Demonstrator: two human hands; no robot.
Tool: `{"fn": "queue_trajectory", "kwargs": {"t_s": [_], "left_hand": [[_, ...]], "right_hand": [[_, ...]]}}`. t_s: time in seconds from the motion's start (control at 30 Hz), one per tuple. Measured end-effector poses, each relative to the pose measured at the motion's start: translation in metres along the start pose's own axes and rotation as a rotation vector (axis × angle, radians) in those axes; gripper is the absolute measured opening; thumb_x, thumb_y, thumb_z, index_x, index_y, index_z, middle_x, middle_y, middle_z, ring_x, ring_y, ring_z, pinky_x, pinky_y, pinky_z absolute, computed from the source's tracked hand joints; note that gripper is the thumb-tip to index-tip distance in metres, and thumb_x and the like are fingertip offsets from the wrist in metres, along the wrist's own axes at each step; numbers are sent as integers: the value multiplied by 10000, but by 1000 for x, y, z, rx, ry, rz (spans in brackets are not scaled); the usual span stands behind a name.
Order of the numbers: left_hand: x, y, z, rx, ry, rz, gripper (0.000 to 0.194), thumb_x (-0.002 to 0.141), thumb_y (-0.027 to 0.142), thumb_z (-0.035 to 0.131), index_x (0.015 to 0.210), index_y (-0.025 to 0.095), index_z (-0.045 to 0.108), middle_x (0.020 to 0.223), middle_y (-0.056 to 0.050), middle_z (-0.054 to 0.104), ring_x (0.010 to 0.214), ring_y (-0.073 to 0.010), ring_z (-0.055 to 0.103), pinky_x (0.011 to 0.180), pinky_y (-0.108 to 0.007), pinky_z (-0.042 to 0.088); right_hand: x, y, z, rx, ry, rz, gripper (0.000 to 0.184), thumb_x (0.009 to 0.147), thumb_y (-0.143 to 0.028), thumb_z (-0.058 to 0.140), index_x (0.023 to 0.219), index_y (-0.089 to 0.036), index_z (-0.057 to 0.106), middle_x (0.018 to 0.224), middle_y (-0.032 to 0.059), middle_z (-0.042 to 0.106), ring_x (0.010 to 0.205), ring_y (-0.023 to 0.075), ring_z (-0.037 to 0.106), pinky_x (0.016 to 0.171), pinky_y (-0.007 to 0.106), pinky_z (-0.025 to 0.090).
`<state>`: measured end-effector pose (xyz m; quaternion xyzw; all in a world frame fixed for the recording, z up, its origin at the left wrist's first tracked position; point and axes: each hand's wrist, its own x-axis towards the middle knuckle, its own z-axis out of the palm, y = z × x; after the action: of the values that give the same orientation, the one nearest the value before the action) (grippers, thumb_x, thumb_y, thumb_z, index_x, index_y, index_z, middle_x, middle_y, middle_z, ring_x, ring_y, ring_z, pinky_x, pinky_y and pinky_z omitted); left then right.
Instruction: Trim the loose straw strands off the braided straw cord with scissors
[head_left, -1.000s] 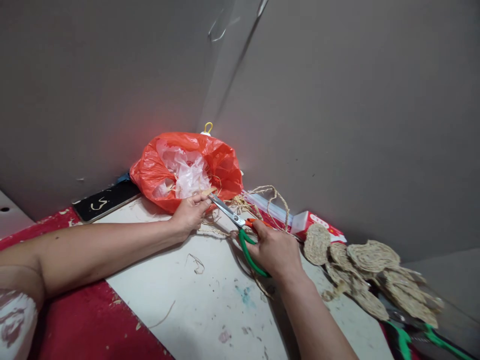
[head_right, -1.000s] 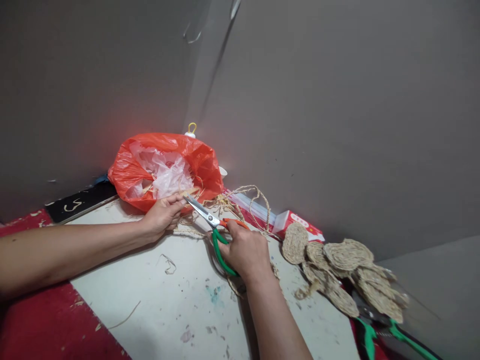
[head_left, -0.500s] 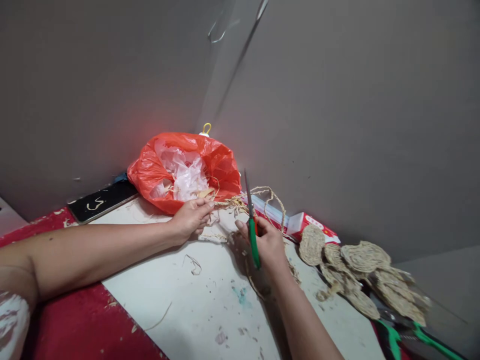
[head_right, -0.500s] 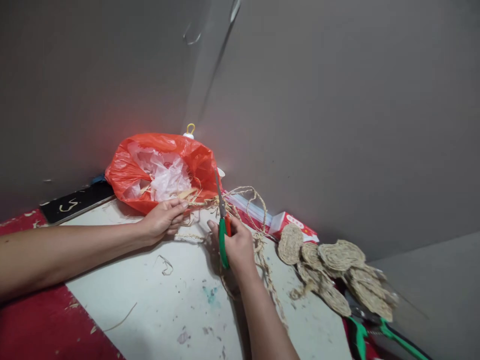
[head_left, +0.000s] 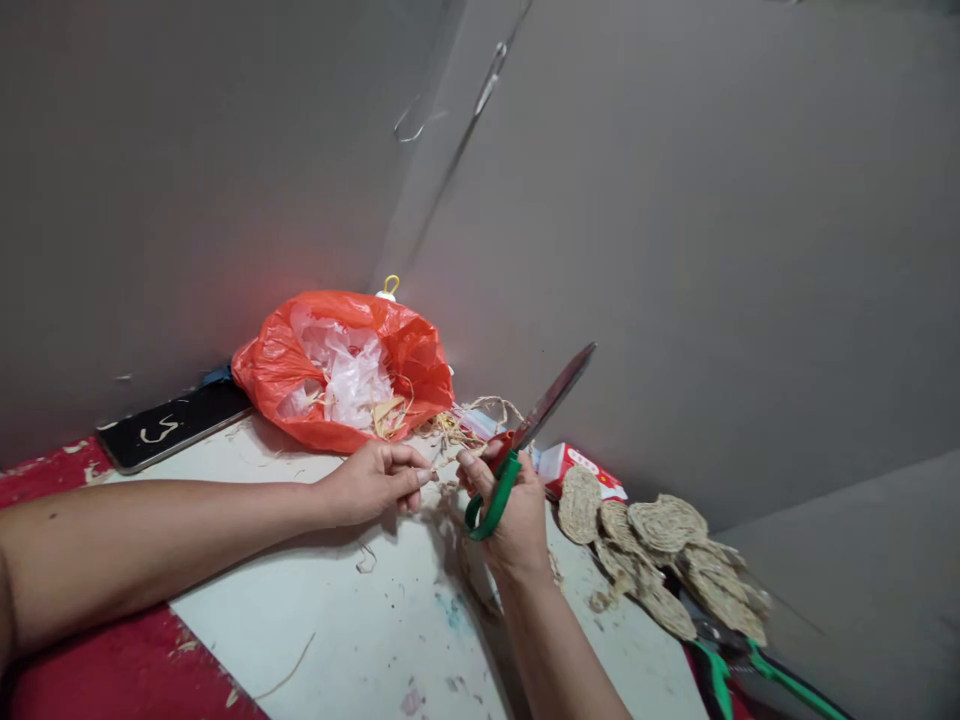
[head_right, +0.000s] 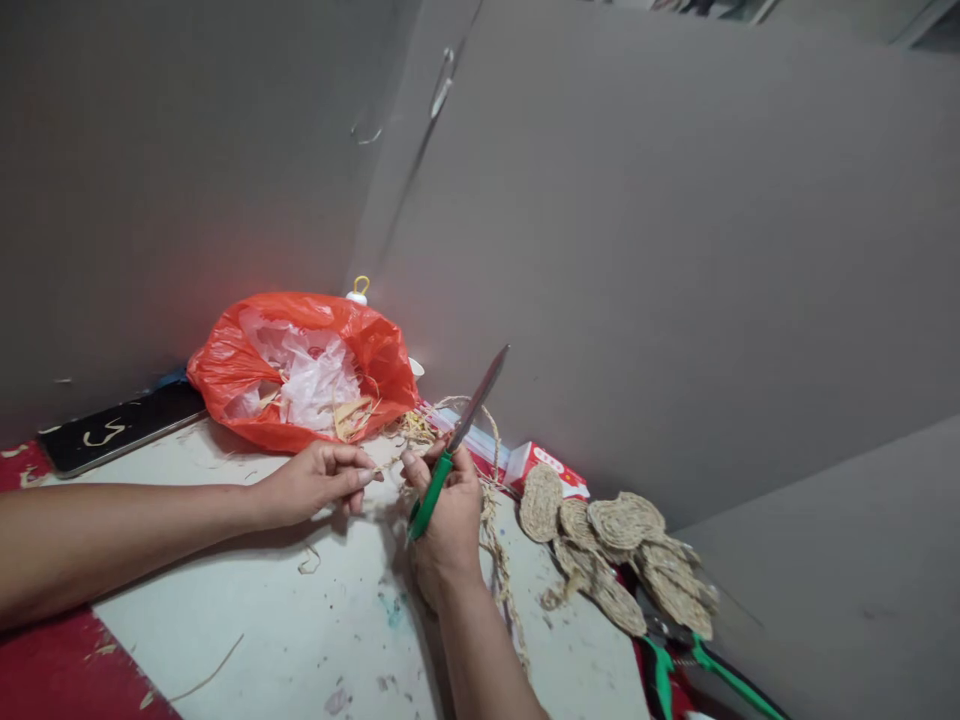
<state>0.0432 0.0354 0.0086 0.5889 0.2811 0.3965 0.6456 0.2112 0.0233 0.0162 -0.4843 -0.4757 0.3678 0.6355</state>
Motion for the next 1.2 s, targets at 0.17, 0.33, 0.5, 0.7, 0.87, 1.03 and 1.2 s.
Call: {"fn": "queue_trajectory", "kwargs": {"t_s": [0.17,0.33,0.5,0.7,0.87,1.03,1.2], "left_hand": [[-4,2,2,99,-46,-7,278,810,405,566,739,138,598,467,65,408,415,-53,316,431,-192,233],[-9,1,2,155,-249,-57,349,849,444,499,820,123,632,446,64,382,406,-63,287,417,-197,225],[-9,-4,2,183,-252,-78,404,859,487,476,944,123,630,490,33,496,399,-69,359,430,-191,301],[-8,-4,-3,161,-230,-39,465,873,460,479,1190,141,600,412,81,371,373,-64,299,407,-179,247],[-7,-3,0,9,-201,-136,386,810,408,591,1058,120,658,564,12,562,386,-42,332,395,-185,243],[-2,0,-1,-213,-190,-287,320,759,414,652,874,115,663,643,-18,602,393,-37,399,380,-186,256],[-1,0,-4,-280,-228,-298,339,723,392,697,928,126,648,636,-22,640,350,-22,354,359,-185,195]], "right_hand": [[5,2,-8,-54,44,-80,352,650,-343,760,807,-219,471,656,-71,476,584,83,473,565,218,396],[4,1,-8,-157,0,-85,332,661,-349,738,793,-212,466,674,-69,451,578,75,420,563,216,380],[6,3,-12,-199,-76,-25,345,616,-328,753,778,-217,469,656,-79,448,568,81,417,553,219,367],[8,1,-14,-218,-83,-75,318,627,-311,731,771,-217,463,666,-74,455,578,83,428,559,216,374],[9,-6,-16,-257,-140,-58,324,617,-310,732,765,-215,461,659,-64,474,593,94,456,572,226,397],[10,-4,-19,-240,-135,-49,316,631,-332,737,776,-213,482,686,-56,508,598,91,470,591,234,416],[6,1,-13,-144,-218,29,326,633,-341,754,796,-217,501,701,-50,542,593,103,519,616,263,448]]}}
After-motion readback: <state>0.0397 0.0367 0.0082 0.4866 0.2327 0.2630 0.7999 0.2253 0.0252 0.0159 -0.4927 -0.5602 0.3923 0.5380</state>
